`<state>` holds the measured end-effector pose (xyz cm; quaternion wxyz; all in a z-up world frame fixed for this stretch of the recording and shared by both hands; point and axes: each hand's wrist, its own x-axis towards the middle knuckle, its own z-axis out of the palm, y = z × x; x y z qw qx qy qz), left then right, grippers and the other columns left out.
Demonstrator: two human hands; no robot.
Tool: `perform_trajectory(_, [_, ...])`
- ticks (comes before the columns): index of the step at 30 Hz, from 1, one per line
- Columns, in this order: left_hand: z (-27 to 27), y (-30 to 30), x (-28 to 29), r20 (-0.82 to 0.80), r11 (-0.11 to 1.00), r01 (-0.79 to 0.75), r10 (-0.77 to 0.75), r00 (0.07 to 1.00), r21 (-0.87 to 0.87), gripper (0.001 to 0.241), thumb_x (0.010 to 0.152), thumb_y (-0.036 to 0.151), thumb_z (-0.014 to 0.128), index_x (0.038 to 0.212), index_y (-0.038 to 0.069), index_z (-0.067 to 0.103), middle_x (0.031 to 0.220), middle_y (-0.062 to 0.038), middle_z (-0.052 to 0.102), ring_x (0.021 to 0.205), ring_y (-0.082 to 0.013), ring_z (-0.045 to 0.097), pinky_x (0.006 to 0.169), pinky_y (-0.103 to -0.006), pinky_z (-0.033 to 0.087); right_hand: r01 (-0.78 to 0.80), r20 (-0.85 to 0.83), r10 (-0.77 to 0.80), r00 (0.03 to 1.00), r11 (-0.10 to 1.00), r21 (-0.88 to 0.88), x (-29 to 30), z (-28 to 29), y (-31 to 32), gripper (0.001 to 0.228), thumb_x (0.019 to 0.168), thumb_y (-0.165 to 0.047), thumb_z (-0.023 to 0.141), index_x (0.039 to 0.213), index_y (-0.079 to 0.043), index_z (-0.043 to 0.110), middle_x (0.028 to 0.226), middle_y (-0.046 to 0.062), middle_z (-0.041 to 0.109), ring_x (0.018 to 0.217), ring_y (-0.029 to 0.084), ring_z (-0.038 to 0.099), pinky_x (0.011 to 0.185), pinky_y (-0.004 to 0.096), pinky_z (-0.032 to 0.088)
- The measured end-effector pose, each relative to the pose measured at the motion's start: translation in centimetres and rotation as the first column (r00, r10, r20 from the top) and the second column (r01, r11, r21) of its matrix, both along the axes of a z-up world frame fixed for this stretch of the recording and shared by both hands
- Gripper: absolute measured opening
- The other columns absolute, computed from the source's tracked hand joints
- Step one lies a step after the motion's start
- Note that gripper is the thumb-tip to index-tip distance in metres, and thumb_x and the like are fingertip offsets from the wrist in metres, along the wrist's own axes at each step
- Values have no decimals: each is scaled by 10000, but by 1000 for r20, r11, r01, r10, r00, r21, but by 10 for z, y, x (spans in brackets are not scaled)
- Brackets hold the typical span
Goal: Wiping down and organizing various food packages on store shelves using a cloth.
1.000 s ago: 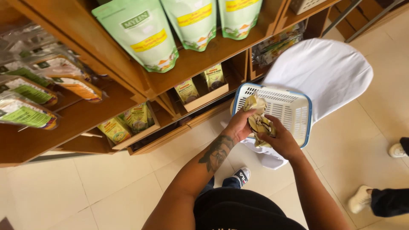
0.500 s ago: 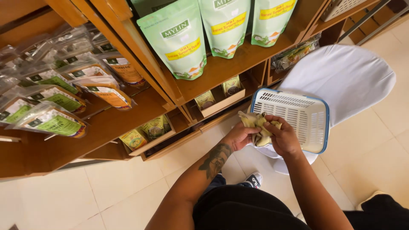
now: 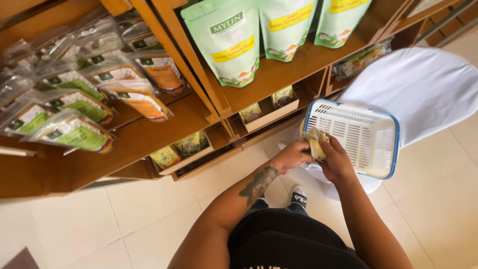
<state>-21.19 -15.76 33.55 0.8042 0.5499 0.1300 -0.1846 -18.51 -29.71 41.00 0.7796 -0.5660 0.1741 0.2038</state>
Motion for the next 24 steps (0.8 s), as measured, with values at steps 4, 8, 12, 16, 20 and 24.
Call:
perform_trajectory(4, [-11,1,-2,-34,991,-130,129,991,-39,466,696,-67,763,1153,27,744,1063,-206,707,890,-297,712,716,-392,640,20,-48,-19,999,1000,19,19,-40,-15,389,1007,-160,665,1380,-124,562,1080,183,666,890,314,718,751,501,617])
perform_trajectory(8, [-26,-14,-5,-168,955,-297,289,942,-24,429,827,137,787,1245,100,696,1143,-88,683,968,-219,678,784,-378,626,-34,-38,37,999,997,76,24,-60,-17,399,960,-67,692,1335,-133,574,1077,145,681,893,291,722,750,462,625])
perform_trajectory(12, [-21,-19,3,-219,904,-427,416,883,-3,480,1006,247,643,1450,107,527,1410,-149,563,1214,-352,601,923,-535,568,-201,-7,201,979,979,36,28,-39,-9,560,855,50,699,1367,-122,552,1011,98,644,808,220,688,642,332,595])
perform_trajectory(16, [-74,-41,2,-232,845,-534,517,824,-13,399,980,171,688,1369,106,625,1284,-124,648,1076,-274,672,854,-424,614,-375,-9,376,927,922,-95,35,-73,-26,651,764,114,686,1368,-97,565,946,114,648,714,214,651,549,286,548])
perform_trajectory(20, [-98,-54,-2,-229,779,-626,618,752,45,349,923,132,742,1262,65,694,1108,-131,678,862,-216,690,727,-342,638,-414,-40,412,910,908,-62,47,-102,-37,601,773,98,647,1337,-97,569,892,114,661,650,194,654,511,273,539])
perform_trajectory(24, [-82,-55,-8,-255,768,-632,635,729,106,320,944,172,713,1262,140,715,1166,-87,678,942,-214,695,811,-395,618,-411,-45,410,911,910,-44,60,-129,-33,558,802,101,612,1321,-96,562,848,112,649,589,184,616,466,260,512])
